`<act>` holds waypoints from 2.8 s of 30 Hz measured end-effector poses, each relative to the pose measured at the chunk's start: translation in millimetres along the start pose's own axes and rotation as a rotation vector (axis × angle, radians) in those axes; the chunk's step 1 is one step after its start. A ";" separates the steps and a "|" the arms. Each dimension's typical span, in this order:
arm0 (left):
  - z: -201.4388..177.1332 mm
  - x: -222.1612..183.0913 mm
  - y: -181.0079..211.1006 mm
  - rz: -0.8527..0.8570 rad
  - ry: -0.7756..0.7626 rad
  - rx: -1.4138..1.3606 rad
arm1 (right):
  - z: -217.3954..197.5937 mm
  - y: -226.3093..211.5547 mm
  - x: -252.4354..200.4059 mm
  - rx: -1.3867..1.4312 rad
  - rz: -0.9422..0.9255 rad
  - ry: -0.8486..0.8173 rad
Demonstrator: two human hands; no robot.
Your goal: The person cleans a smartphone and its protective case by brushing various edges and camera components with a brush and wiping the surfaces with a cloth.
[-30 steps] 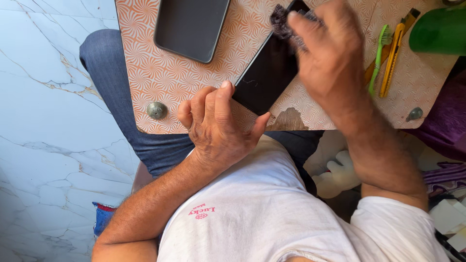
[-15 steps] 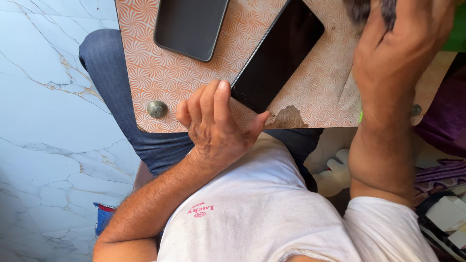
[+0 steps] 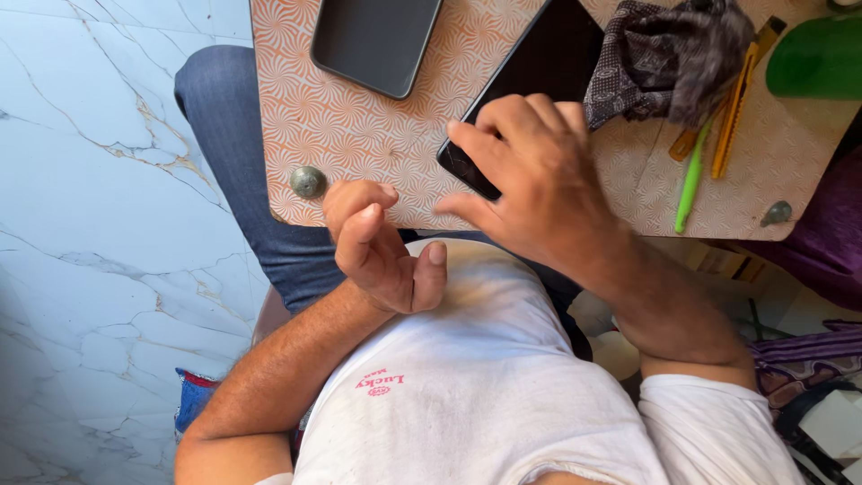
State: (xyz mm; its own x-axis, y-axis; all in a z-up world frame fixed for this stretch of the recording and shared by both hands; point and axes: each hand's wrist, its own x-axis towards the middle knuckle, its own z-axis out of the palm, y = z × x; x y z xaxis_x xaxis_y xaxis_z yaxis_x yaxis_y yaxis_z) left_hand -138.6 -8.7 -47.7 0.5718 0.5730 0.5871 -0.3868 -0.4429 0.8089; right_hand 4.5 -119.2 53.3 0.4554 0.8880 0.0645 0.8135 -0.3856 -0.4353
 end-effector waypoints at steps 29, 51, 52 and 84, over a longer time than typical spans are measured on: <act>1.7 6.7 1.8 -0.032 -0.022 -0.070 | -37.6 80.0 -315.2 0.230 0.502 -0.142; 16.4 40.5 21.4 -0.181 -0.662 0.590 | -124.9 73.9 -60.9 0.314 0.199 -0.057; 15.5 41.1 21.3 -0.180 -0.659 0.588 | -132.6 67.7 -61.3 0.452 0.210 -0.082; 16.6 40.2 19.5 -0.152 -0.530 0.541 | 13.4 60.8 -6.0 -0.379 -0.147 0.134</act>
State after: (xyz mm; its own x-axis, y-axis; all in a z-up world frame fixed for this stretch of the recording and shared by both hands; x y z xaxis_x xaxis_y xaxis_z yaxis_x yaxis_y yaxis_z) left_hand -111.1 -5.8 -8.9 0.9132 0.3078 0.2669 0.0530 -0.7395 0.6711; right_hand 46.4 -144.6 14.4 0.3469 0.9098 0.2278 0.9374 -0.3441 -0.0532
